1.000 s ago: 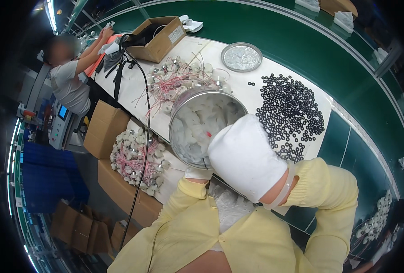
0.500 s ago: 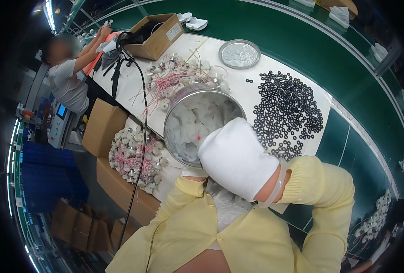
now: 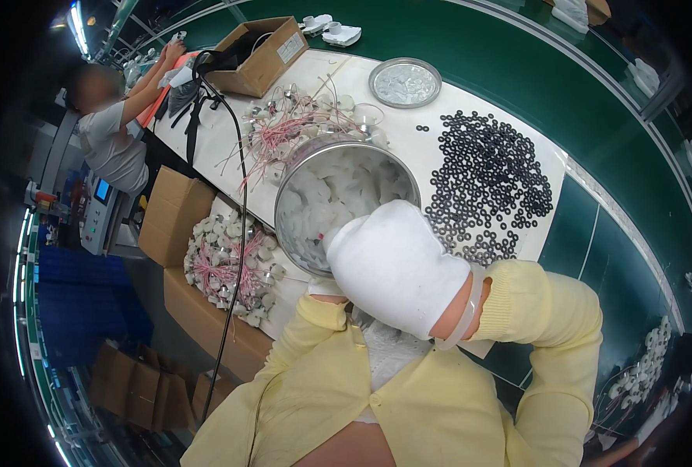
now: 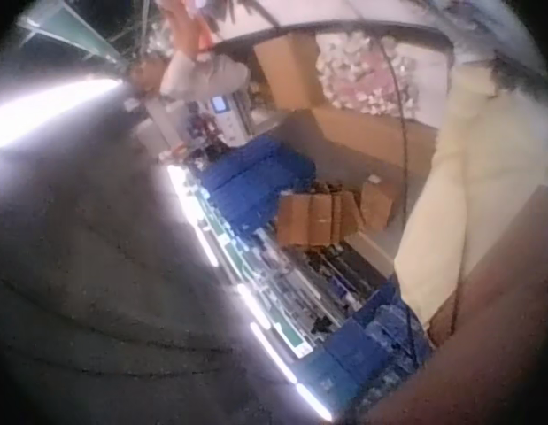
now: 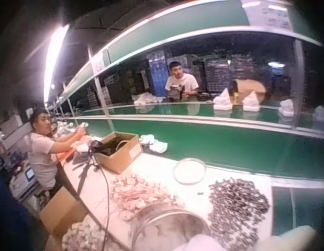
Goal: The person scoops a white paste from a metal can using a red stick and applies it to small black circular components on a table. The person repeatedly transfers the paste to a small metal dish and uses the stick to coat the components one by one.
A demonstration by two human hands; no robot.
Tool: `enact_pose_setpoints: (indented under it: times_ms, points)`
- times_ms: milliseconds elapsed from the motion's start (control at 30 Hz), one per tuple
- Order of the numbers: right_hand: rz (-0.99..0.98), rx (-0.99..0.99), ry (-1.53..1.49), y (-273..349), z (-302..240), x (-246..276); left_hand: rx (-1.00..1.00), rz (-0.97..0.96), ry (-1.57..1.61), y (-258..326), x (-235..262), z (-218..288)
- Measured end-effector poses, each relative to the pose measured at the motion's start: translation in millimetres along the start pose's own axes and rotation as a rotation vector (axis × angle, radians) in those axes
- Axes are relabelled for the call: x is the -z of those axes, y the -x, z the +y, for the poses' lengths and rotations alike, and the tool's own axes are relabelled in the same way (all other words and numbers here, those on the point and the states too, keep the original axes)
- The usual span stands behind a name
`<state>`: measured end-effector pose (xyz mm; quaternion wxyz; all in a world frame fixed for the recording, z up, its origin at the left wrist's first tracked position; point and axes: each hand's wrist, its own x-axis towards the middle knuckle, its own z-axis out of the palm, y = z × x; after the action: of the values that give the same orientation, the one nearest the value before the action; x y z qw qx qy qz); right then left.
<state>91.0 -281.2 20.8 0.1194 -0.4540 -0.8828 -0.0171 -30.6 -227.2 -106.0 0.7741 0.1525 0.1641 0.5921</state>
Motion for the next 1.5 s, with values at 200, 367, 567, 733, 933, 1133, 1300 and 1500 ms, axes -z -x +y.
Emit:
enact_pose_setpoints:
  times_ms: [200, 367, 567, 733, 933, 1133, 1300, 1500]
  points:
    - [0.086, -0.049, -0.064, 4.8, 3.4, 8.6, 0.010, 0.044, -0.005, 4.0, 0.5, 1.7]
    - [0.133, -0.125, 0.009, 12.0, 10.4, 21.7, 0.015, 0.109, -0.020, 8.9, 6.9, 3.4]
    - [0.271, 0.005, 0.116, 5.0, 30.4, 31.8, 0.074, 0.160, -0.036, 8.7, 5.1, 6.1]
    - [0.351, 0.198, 0.189, -32.9, 54.2, 62.6, 0.117, 0.078, 0.012, 6.3, 11.8, 12.4]
    - [0.232, 0.209, 0.316, -48.4, 80.5, 81.2, 0.180, -0.236, 0.098, -6.3, 5.3, 23.2]
    - [0.191, 0.237, 0.232, -35.8, 74.9, 89.5, 0.097, -0.133, -0.296, -14.6, 48.1, 36.8]
    - [0.179, 0.278, 0.213, -31.1, 75.1, 88.0, -1.109, -0.418, -1.677, -22.3, -1.4, 24.3]
    - [0.145, 0.285, 0.209, -26.3, 71.4, 88.7, -1.259, -0.498, -1.840, -29.8, 2.4, 36.5]
